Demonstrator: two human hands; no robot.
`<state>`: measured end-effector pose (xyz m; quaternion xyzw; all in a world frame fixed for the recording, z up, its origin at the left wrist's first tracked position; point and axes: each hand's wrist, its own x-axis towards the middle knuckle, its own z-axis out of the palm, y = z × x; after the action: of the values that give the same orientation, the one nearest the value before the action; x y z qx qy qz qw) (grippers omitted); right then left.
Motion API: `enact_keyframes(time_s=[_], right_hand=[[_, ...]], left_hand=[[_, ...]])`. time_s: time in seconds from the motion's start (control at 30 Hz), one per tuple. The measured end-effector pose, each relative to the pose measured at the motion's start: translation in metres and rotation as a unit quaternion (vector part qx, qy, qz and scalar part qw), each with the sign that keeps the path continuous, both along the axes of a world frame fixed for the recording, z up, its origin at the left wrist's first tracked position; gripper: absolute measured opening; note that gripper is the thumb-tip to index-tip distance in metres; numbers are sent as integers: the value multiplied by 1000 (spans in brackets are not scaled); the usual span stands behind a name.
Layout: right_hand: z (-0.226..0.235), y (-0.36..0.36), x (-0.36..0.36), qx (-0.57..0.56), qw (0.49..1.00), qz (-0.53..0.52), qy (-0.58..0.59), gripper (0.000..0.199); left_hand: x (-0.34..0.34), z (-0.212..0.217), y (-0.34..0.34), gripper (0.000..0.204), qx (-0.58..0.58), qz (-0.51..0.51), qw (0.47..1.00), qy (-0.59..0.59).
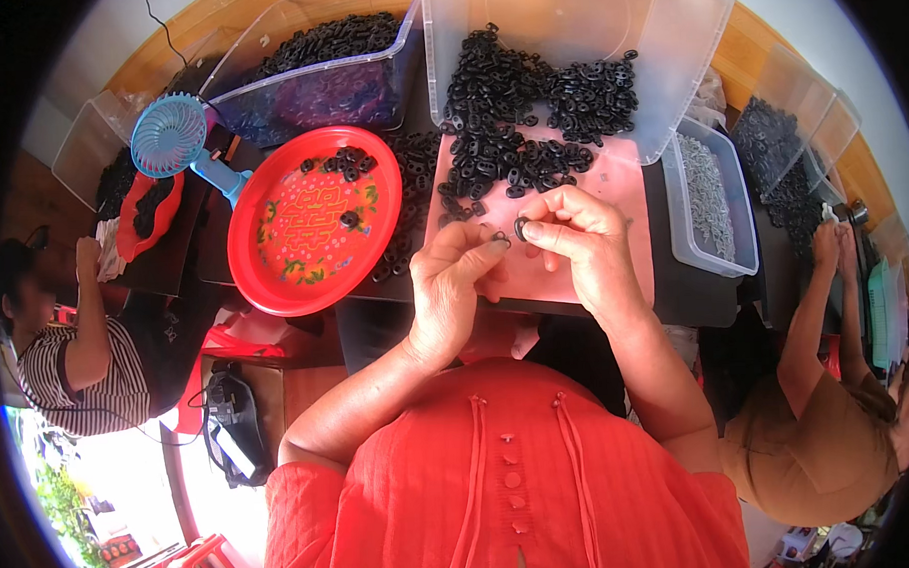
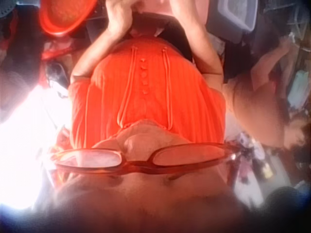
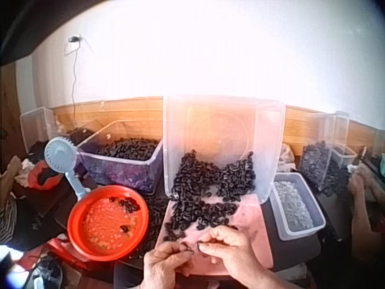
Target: The person assembles plastic cord locks by inserting small metal pins into plastic components by hand.
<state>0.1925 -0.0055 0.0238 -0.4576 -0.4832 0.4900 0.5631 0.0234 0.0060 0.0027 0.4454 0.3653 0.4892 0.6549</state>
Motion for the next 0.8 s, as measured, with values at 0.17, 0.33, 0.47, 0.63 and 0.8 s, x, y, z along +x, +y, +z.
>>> enact_keyframes(time_s=[0.17,0.33,0.47,0.63,0.8], right_hand=[[0,1,2,-10,1000,1,13,4],[0,0,0,-3,1000,6,27,5],[-4,-2,-2,5,1000,7,-3,5],[-6,-4,-5,10,999,13,-36,6],[-4,-3,-4,-40,998,32,-20,3]], left_hand=[[-1,0,-1,11,7,-10,1000,5],[-2,0,0,11,2,-14,1000,-3],[-3,-4,0,11,15,-18,1000,13],[-2,-1,-2,11,6,-19,1000,4],[-3,-5,0,9,36,-28,998,34]])
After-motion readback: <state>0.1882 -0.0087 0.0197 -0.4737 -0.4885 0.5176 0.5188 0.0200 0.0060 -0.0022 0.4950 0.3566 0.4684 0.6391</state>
